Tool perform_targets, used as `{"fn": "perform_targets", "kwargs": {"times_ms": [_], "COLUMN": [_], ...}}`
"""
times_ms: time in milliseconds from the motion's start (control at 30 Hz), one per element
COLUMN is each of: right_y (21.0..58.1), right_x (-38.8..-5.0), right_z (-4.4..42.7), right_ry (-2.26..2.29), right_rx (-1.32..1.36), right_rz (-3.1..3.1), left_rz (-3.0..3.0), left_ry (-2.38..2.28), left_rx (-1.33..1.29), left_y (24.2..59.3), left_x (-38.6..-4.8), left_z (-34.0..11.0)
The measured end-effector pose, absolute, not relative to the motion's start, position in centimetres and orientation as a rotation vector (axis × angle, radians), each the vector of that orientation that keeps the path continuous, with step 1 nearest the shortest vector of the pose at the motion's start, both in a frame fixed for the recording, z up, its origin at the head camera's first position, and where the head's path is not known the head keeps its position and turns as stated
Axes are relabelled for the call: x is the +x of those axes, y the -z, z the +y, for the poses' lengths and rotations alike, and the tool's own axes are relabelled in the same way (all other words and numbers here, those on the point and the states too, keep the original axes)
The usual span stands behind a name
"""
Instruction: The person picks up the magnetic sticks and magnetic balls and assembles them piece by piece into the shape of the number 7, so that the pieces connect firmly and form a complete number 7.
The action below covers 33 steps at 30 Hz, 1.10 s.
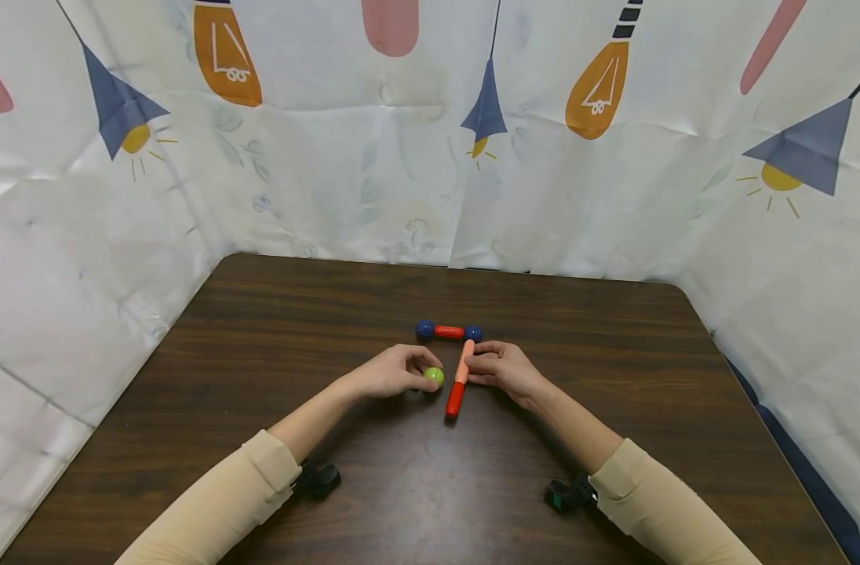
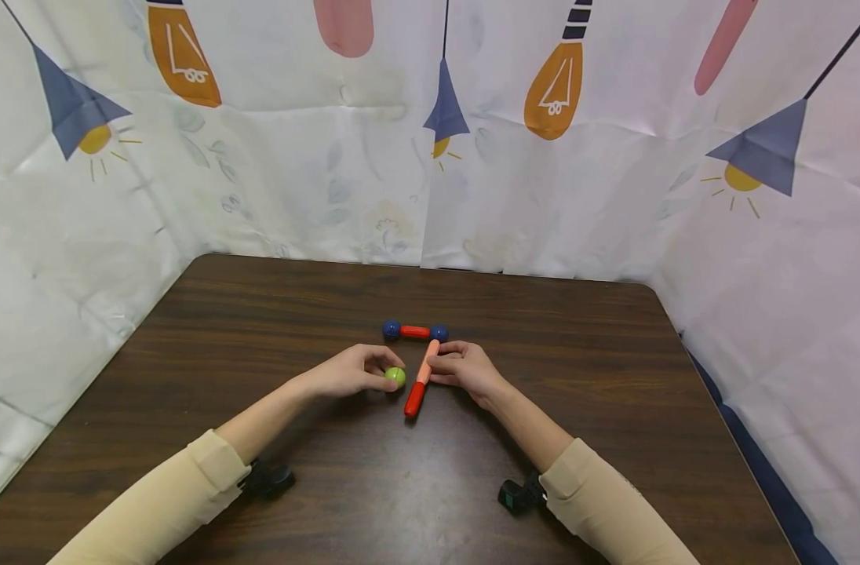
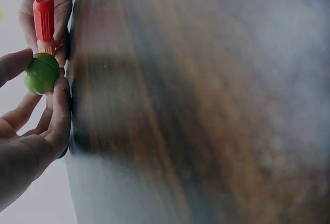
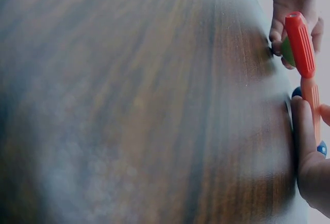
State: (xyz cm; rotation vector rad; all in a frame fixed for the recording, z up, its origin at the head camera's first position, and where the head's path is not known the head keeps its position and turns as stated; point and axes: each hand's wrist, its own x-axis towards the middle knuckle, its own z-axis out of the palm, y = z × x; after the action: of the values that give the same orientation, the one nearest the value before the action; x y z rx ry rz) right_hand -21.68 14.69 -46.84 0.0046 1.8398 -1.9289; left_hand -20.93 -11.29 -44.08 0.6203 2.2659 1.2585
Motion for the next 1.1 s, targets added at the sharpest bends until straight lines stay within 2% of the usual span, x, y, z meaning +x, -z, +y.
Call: {"fn": "perform_targets", "kwargs": {"times_ms": [1100], "right_y": [46.78], "right_x": [-21.7], "right_z": [14.67], "right_ry": [1.921], "right_rx": [-0.013], "right_rz": [1.836], "left_rz": [2.144], "left_ry": [-1.221], "left_rx": [0.71], "left_y": [44.09], "left_x": [-19.97], "left_z": [-10.79]}}
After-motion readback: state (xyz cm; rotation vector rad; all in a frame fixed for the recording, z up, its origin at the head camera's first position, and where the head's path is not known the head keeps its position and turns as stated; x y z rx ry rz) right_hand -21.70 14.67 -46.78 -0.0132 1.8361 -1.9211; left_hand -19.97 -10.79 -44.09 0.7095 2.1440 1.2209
